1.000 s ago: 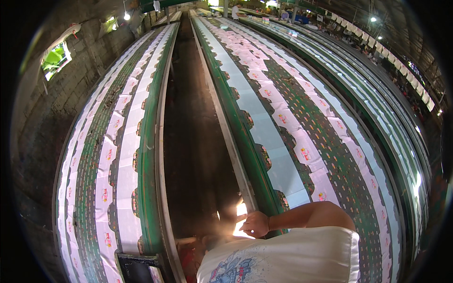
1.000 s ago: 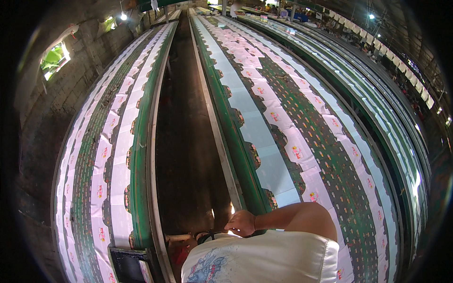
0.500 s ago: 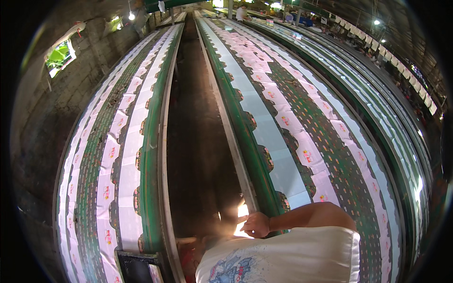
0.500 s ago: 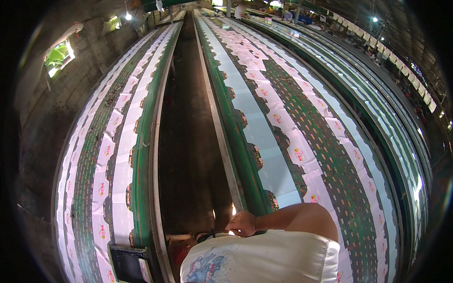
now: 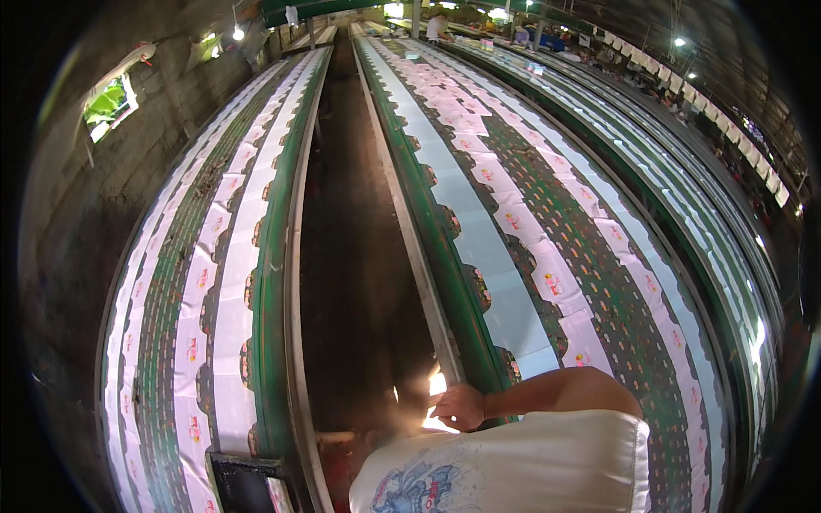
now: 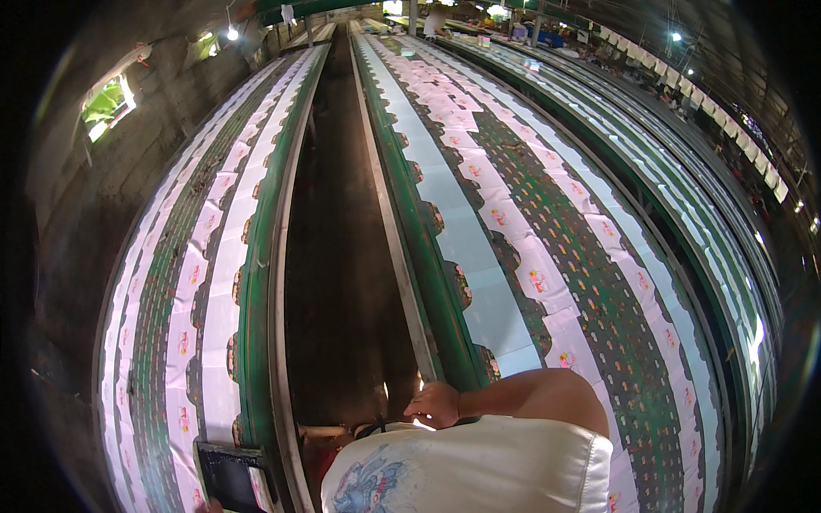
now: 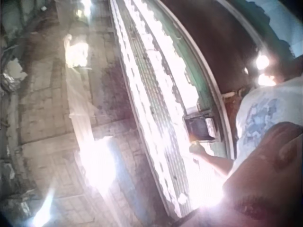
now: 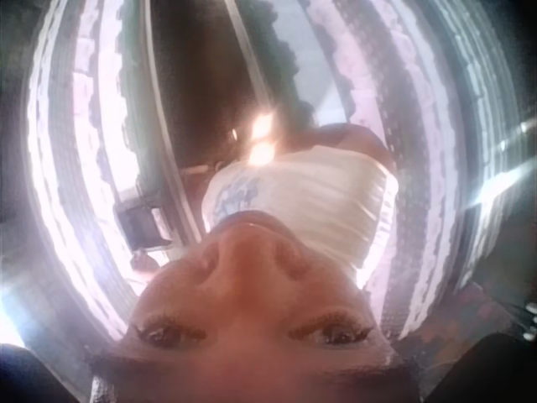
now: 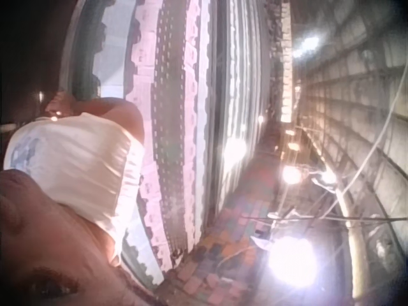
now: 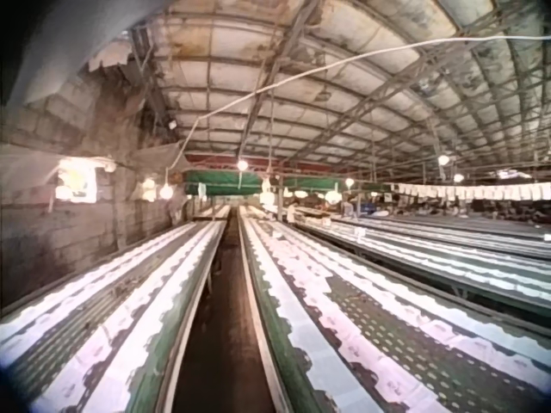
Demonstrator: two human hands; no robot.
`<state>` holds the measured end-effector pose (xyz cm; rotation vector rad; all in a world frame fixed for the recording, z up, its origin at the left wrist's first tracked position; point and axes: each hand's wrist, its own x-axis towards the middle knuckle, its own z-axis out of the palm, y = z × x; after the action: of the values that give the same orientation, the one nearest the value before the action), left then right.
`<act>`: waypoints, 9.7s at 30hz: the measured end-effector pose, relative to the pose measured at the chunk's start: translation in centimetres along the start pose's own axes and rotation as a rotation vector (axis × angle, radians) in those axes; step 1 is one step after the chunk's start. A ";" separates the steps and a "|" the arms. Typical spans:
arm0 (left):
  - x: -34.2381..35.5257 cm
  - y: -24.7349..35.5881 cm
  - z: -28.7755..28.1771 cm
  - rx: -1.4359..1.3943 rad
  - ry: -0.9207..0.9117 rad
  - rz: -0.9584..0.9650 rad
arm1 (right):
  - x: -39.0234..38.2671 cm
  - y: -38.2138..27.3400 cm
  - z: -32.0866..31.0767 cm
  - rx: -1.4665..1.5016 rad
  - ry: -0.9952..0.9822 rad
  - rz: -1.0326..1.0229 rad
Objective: The person repeatedly applies ink to a screen-printing frame and presses it onto a long sheet of patterned fabric laid out on a table. The person moves along the table, repeating the inking and pressing steps on successive sections of the fabric.
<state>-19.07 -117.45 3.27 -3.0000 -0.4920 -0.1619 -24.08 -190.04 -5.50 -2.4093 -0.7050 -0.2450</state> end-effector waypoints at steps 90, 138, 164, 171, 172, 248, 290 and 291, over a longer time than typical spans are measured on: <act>14.3 37.3 -19.9 -2.461 -0.164 0.321 | 0.3 -0.7 -1.3 -0.062 -0.011 0.083; -0.6 21.3 5.9 -1.081 0.629 -0.587 | 39.4 -5.4 15.6 0.539 -0.409 -0.125; 8.2 32.8 9.2 -1.286 0.552 -0.760 | 50.4 1.3 10.8 0.268 -0.488 -0.964; 8.1 32.6 7.6 -1.119 0.475 -0.717 | 53.6 -2.0 11.1 0.197 -0.513 -1.008; 8.1 32.3 7.3 -1.057 0.435 -0.692 | 53.9 -2.1 11.6 0.155 -0.507 -1.021; 15.2 40.9 6.8 -1.116 0.632 -0.562 | 52.6 14.0 7.2 0.599 -0.377 -0.205; 24.1 52.8 10.3 -1.318 0.565 -0.759 | 77.6 16.7 10.0 0.171 -0.784 -0.876; 24.3 52.7 10.0 -1.324 0.562 -0.755 | 78.0 16.9 11.2 0.196 -0.705 -0.877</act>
<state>21.72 -158.48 -7.81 -3.1886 -1.9967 -1.9777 50.73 -161.28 2.76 -1.8252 -1.9753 0.3441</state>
